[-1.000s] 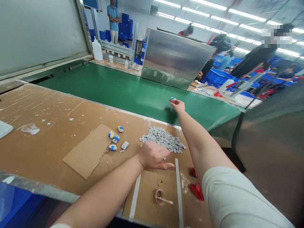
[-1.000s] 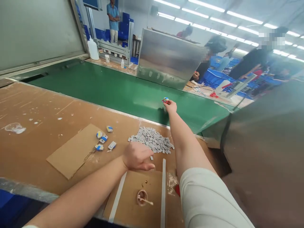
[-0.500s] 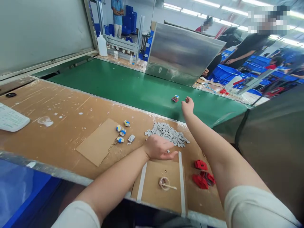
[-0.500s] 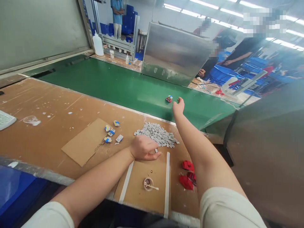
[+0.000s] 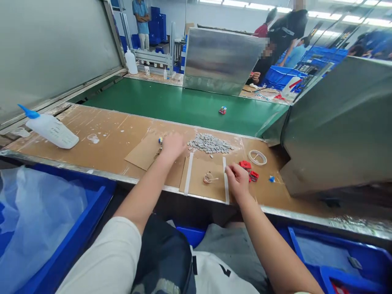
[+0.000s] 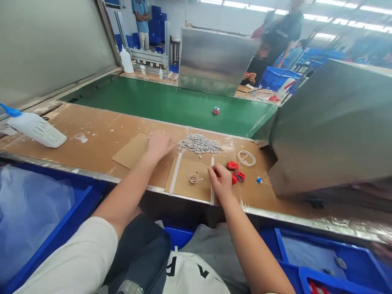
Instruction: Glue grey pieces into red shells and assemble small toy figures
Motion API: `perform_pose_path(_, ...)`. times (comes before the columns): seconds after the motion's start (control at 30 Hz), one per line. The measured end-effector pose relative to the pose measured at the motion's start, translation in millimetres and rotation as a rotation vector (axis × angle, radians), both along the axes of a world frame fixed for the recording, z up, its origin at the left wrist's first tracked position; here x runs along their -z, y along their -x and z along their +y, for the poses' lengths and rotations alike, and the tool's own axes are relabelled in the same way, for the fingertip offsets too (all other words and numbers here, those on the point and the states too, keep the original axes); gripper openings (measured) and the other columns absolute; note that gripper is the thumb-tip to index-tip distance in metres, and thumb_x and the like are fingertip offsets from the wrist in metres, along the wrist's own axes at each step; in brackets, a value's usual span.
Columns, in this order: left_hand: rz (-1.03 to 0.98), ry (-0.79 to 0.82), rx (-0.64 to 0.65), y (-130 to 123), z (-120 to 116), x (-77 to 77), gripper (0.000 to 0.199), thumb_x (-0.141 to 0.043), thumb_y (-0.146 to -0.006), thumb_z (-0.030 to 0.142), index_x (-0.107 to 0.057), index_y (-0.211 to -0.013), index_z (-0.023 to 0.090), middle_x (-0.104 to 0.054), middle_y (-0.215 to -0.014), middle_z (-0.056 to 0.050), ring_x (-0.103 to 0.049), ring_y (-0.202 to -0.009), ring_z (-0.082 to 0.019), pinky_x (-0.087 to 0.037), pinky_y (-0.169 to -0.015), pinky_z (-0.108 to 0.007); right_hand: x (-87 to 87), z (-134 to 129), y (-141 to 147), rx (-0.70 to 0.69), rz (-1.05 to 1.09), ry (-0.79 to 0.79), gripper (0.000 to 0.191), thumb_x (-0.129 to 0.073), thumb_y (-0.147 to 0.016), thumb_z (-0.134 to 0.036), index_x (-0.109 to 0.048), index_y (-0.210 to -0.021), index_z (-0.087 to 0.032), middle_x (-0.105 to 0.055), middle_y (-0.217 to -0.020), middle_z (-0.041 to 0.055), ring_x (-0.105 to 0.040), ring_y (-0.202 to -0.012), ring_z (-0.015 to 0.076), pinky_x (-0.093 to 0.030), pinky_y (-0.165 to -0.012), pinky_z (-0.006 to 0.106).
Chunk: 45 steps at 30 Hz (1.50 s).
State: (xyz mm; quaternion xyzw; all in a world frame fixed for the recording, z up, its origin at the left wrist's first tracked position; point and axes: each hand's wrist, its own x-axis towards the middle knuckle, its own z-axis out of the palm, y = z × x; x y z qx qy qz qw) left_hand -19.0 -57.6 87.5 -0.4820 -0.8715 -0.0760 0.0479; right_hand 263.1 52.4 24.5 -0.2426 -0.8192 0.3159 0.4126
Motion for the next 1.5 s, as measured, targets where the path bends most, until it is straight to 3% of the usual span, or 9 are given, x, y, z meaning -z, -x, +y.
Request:
perform_pose_path(0.2, -0.020, -0.060, 0.285, -15, 0, 1.4, 0.028, -0.057, -0.098, 0.037, -0.075, -0.109, 0.019, -0.072, -0.117, -0.016, -0.062, -0.118, -0.035, -0.047, -0.103, -0.048, 15.1, -12, -3, -0.102, -0.301, -0.058, 0.047, -0.051, -0.100, -0.050, -0.050, -0.063, -0.021, -0.052, -0.061, -0.0002, -0.048, -0.062, 0.0148, -0.030, -0.063, 0.029)
perform_pose_path(0.37, -0.274, -0.050, 0.871, -80, 78, -10.4, 0.034, -0.051, -0.100, 0.033, -0.069, -0.128, 0.025, -0.069, -0.131, -0.008, -0.065, -0.120, -0.025, -0.049, -0.105, -0.038, 6.8, -18, 5, -0.149, -0.509, -0.146, 0.050, -0.060, -0.099, -0.054, -0.058, -0.064, -0.019, -0.063, -0.065, 0.0028, -0.050, -0.062, 0.0142, -0.022, -0.062, 0.030)
perform_pose_path(0.5, -0.226, 0.180, 1.013, -127, 144, -6.7, 0.056, -0.057, -0.092, 0.023, -0.058, -0.148, 0.030, -0.061, -0.148, -0.007, -0.065, -0.123, -0.025, -0.049, -0.102, -0.033, 0.6, -20, 5, -0.173, -0.531, -0.180, 0.049, -0.059, -0.103, -0.053, -0.065, -0.070, -0.018, -0.073, -0.074, 0.0053, -0.057, -0.067, 0.0155, -0.020, -0.062, 0.031)
perform_pose_path(0.6, -0.213, 0.293, 1.069, -150, 179, 3.9, 0.054, -0.063, -0.085, 0.018, -0.068, -0.137, 0.030, -0.068, -0.139, -0.006, -0.068, -0.112, -0.023, -0.050, -0.094, -0.030, -3.4, -19, 5, -0.198, -0.561, -0.204, 0.048, -0.056, -0.106, -0.053, -0.070, -0.076, -0.018, -0.078, -0.084, 0.0074, -0.063, -0.072, 0.0176, -0.021, -0.063, 0.032)
perform_pose_path(0.8, -0.415, 0.143, 0.939, -141, 187, 9.6, 0.036, -0.062, -0.082, 0.017, -0.071, -0.117, 0.021, -0.073, -0.108, -0.007, -0.065, -0.093, -0.021, -0.052, -0.083, -0.032, -6.8, -16, 5, -0.258, -0.590, -0.250, 0.047, -0.048, -0.110, -0.049, -0.074, -0.086, -0.019, -0.081, -0.095, 0.0086, -0.068, -0.081, 0.0197, -0.022, -0.063, 0.034)
perform_pose_path(1.0, -1.512, -0.454, 0.308, -80, 104, -1.7, 0.047, -0.060, -0.079, 0.019, -0.060, -0.126, 0.023, -0.071, -0.106, -0.005, -0.064, -0.077, -0.014, -0.049, -0.060, -0.023, -2.4, -15, 6, -0.261, -0.563, -0.215, 0.040, -0.046, -0.112, -0.042, -0.072, -0.091, -0.020, -0.080, -0.100, 0.0080, -0.068, -0.089, 0.0193, -0.025, -0.067, 0.032)
perform_pose_path(1.1, -1.827, -0.617, 0.152, -64, 57, 1.0, 0.042, -0.063, -0.080, 0.017, -0.060, -0.122, 0.021, -0.072, -0.100, -0.005, -0.060, -0.067, -0.009, -0.044, -0.054, -0.017, 0.5, -16, 8, -0.262, -0.552, -0.217, 0.039, -0.045, -0.112, -0.040, -0.070, -0.090, -0.020, -0.078, -0.096, 0.0078, -0.066, -0.086, 0.0193, -0.024, -0.067, 0.032)
perform_pose_path(1.27, -1.956, -0.690, 0.040, -62, 22, 21.2, 0.023, -0.058, -0.095, 0.030, -0.064, -0.113, 0.018, -0.068, -0.080, 0.000, -0.034, -0.041, -0.002, -0.025, -0.037, -0.015, 5.5, -15, 6, -0.298, -0.499, -0.209, 0.036, -0.045, -0.109, -0.037, -0.063, -0.082, -0.020, -0.071, -0.084, 0.0064, -0.059, -0.076, 0.0180, -0.026, -0.067, 0.031)
perform_pose_path(1.5, -1.846, -0.656, 0.138, -65, 27, 50.8, 0.046, -0.044, -0.102, 0.064, -0.061, -0.094, 0.021, -0.041, -0.049, 0.007, -0.024, -0.032, -0.007, -0.018, -0.033, -0.020, 7.9, -10, 0, -0.338, -0.332, -0.065, 0.037, -0.044, -0.102, -0.037, -0.043, -0.068, -0.022, -0.052, -0.067, 0.0011, -0.048, -0.065, 0.0158, -0.028, -0.066, 0.030)
